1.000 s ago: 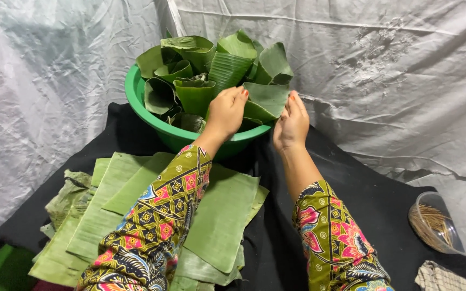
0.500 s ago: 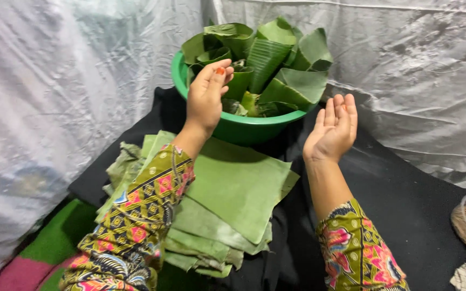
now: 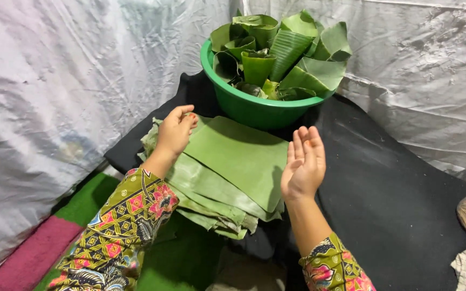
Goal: Cleaning a banana leaf with a cloth and folding it into a cone shape.
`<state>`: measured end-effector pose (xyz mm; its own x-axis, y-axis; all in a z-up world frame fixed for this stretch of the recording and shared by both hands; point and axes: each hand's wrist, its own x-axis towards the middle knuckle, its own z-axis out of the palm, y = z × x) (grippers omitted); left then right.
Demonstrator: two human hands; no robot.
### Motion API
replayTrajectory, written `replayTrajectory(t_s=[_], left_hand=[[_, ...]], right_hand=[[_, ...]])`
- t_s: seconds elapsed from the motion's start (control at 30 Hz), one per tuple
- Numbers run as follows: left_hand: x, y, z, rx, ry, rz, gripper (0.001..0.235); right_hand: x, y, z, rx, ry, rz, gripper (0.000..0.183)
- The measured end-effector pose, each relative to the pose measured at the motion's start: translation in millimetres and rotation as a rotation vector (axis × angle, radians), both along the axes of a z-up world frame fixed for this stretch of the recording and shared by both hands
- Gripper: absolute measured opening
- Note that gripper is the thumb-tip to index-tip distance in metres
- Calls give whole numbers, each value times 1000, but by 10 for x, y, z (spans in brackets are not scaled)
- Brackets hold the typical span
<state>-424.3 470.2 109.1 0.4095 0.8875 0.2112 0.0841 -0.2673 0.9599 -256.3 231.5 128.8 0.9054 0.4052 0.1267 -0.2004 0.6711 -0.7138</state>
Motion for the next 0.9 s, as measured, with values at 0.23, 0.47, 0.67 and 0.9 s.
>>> replayTrajectory(t_s=[0.23, 0.47, 0.67, 0.9], left_hand=[[-297, 95, -344, 86, 436, 92, 37], [-373, -153, -380, 273, 607, 115, 40], [-407, -339, -293, 269, 643, 89, 42], [-458, -211, -455, 63, 486, 126, 30]], right_hand=[[-215, -170, -319, -108, 31, 24, 46], [-322, -281, -598, -262, -7, 9, 48], [-353, -351, -746, -459, -97, -25, 51], [-308, -347, -906, -511, -69, -9, 64]])
